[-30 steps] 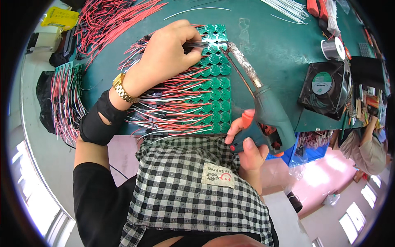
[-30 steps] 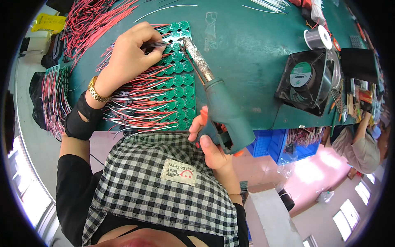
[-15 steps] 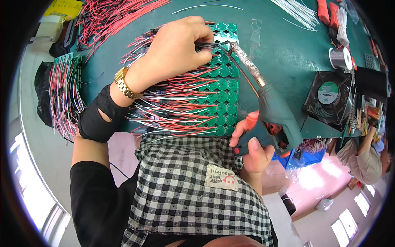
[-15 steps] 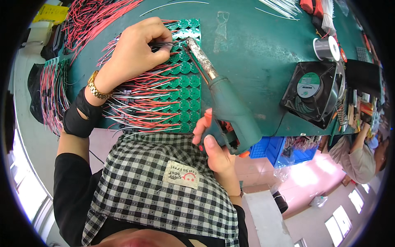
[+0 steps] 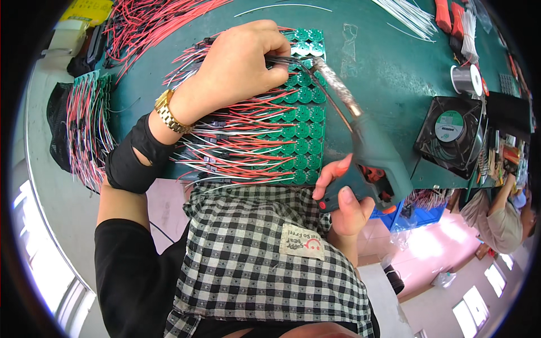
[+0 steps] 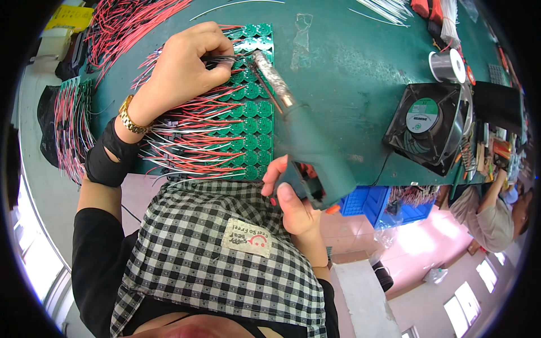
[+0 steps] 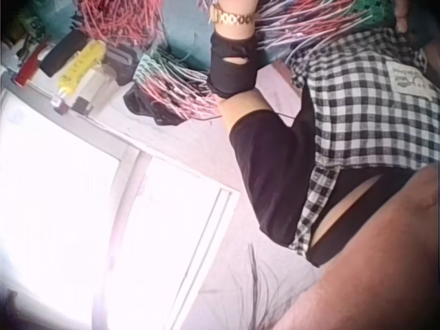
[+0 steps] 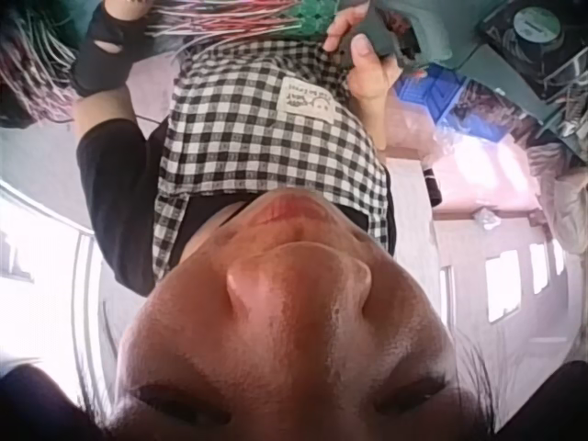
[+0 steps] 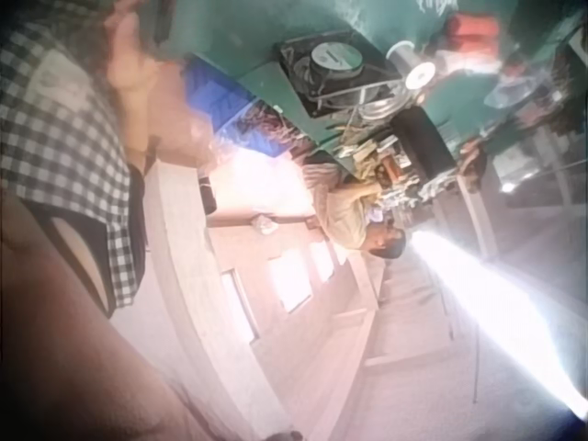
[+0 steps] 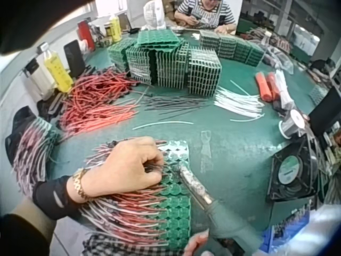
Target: The person attaches wires to circular circuit boards by positioning the wire ends onto the boards by hand and soldering them in place using a soldering tool.
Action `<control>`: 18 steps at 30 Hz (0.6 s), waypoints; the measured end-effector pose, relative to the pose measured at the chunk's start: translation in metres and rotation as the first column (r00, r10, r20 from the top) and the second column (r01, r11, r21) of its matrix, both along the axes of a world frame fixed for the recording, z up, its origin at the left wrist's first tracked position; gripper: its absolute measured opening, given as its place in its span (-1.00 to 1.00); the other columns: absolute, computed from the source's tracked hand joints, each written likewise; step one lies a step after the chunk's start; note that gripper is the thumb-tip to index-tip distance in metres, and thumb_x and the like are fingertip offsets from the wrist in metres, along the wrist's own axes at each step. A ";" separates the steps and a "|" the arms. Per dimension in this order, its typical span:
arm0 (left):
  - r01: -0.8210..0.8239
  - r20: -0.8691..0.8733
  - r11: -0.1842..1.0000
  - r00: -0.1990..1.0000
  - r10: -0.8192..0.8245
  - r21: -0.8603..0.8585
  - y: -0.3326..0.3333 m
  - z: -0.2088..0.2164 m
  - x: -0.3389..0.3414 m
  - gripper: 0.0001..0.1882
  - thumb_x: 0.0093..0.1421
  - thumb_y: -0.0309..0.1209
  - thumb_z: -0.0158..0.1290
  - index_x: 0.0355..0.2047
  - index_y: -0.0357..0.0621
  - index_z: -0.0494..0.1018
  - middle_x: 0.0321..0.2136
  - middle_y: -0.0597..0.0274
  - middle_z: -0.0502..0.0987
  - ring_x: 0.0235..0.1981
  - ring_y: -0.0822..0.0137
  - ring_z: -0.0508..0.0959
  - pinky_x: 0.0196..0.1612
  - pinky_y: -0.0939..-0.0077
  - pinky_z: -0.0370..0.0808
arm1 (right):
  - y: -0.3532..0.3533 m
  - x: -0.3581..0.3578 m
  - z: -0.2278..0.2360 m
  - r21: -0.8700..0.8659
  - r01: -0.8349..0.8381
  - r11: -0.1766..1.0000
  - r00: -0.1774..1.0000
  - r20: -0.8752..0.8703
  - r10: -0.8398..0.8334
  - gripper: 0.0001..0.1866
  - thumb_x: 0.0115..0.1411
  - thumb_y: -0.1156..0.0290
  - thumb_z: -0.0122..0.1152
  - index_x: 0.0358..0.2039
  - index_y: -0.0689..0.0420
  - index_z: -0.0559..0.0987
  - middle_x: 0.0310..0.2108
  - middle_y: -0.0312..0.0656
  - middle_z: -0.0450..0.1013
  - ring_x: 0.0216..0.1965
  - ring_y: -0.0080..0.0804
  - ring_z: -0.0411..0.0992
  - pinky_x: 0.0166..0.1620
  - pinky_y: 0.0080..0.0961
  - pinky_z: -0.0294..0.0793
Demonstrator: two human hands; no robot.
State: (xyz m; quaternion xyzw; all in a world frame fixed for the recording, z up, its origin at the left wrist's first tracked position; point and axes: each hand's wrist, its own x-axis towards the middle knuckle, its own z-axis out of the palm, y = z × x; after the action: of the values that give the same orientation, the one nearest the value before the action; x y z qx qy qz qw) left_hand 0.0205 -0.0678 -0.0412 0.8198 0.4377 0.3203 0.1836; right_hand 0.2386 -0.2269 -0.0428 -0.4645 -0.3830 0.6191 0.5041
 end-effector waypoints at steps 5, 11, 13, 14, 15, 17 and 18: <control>-0.008 -0.009 1.000 1.000 0.008 0.002 0.000 0.002 0.000 -0.89 -0.14 -0.59 0.11 -0.52 -0.25 0.44 -0.56 0.20 0.41 -0.57 0.30 0.45 -0.45 0.50 0.41 | 0.001 0.005 0.002 0.113 0.093 0.989 0.991 -0.111 -0.080 -0.41 0.10 0.24 0.13 0.04 0.30 0.20 -0.47 0.04 0.38 -0.58 -0.34 0.41 -0.46 -0.47 0.47; -0.027 -0.011 0.999 1.000 0.027 -0.035 0.000 0.001 0.000 -0.86 -0.16 -0.46 0.11 -0.53 -0.24 0.49 -0.54 0.15 0.46 -0.50 0.15 0.50 -0.41 0.35 0.46 | -0.003 0.011 -0.001 0.243 0.176 0.954 0.957 -0.271 -0.108 -0.41 0.15 0.26 0.03 0.11 0.26 0.11 -0.40 0.02 0.35 -0.55 -0.32 0.39 -0.44 -0.40 0.45; -0.028 -0.015 0.999 1.000 0.028 -0.035 0.000 0.001 0.000 -0.86 -0.15 -0.46 0.11 -0.53 -0.23 0.50 -0.54 0.15 0.46 -0.50 0.15 0.50 -0.41 0.35 0.46 | -0.003 0.012 0.001 0.228 0.199 0.953 0.954 -0.268 -0.135 -0.41 0.13 0.23 0.09 0.09 0.22 0.15 -0.42 0.02 0.37 -0.53 -0.32 0.40 -0.44 -0.41 0.45; -0.032 -0.020 0.999 0.999 0.031 -0.036 0.000 0.002 0.000 -0.86 -0.15 -0.46 0.11 -0.52 -0.23 0.50 -0.54 0.15 0.46 -0.50 0.15 0.50 -0.40 0.35 0.46 | -0.003 0.012 0.002 0.211 0.219 0.953 0.951 -0.267 -0.159 -0.40 0.11 0.19 0.14 0.08 0.18 0.19 -0.43 0.01 0.38 -0.50 -0.32 0.41 -0.43 -0.43 0.46; -0.033 -0.020 0.999 0.999 0.032 -0.035 0.000 0.002 0.000 -0.86 -0.15 -0.46 0.11 -0.52 -0.23 0.50 -0.54 0.15 0.46 -0.50 0.15 0.50 -0.40 0.35 0.46 | -0.002 0.013 0.001 0.212 0.218 0.953 0.951 -0.267 -0.158 -0.40 0.11 0.19 0.14 0.08 0.18 0.19 -0.43 0.01 0.38 -0.50 -0.32 0.41 -0.43 -0.43 0.46; -0.031 -0.029 0.999 0.999 0.030 -0.028 0.001 0.002 -0.001 -0.85 -0.15 -0.45 0.11 -0.52 -0.23 0.50 -0.54 0.16 0.46 -0.50 0.15 0.50 -0.40 0.35 0.46 | -0.002 0.015 -0.003 0.171 0.216 0.961 0.955 -0.242 -0.171 -0.41 0.11 0.24 0.10 0.07 0.24 0.18 -0.44 0.03 0.38 -0.52 -0.32 0.40 -0.44 -0.44 0.46; -0.030 -0.029 0.999 0.999 0.029 -0.028 0.001 0.002 -0.001 -0.85 -0.15 -0.45 0.11 -0.52 -0.23 0.50 -0.54 0.16 0.46 -0.50 0.15 0.50 -0.40 0.35 0.46 | -0.003 0.015 -0.005 0.172 0.217 0.961 0.955 -0.242 -0.172 -0.41 0.11 0.24 0.10 0.07 0.24 0.18 -0.44 0.03 0.38 -0.52 -0.32 0.40 -0.44 -0.44 0.46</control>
State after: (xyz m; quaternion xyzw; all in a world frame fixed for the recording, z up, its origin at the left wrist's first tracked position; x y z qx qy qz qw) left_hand 0.0194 -0.0669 -0.0395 0.8152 0.4567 0.3050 0.1840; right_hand 0.2540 -0.2297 -0.0473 -0.3751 -0.3349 0.5739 0.6463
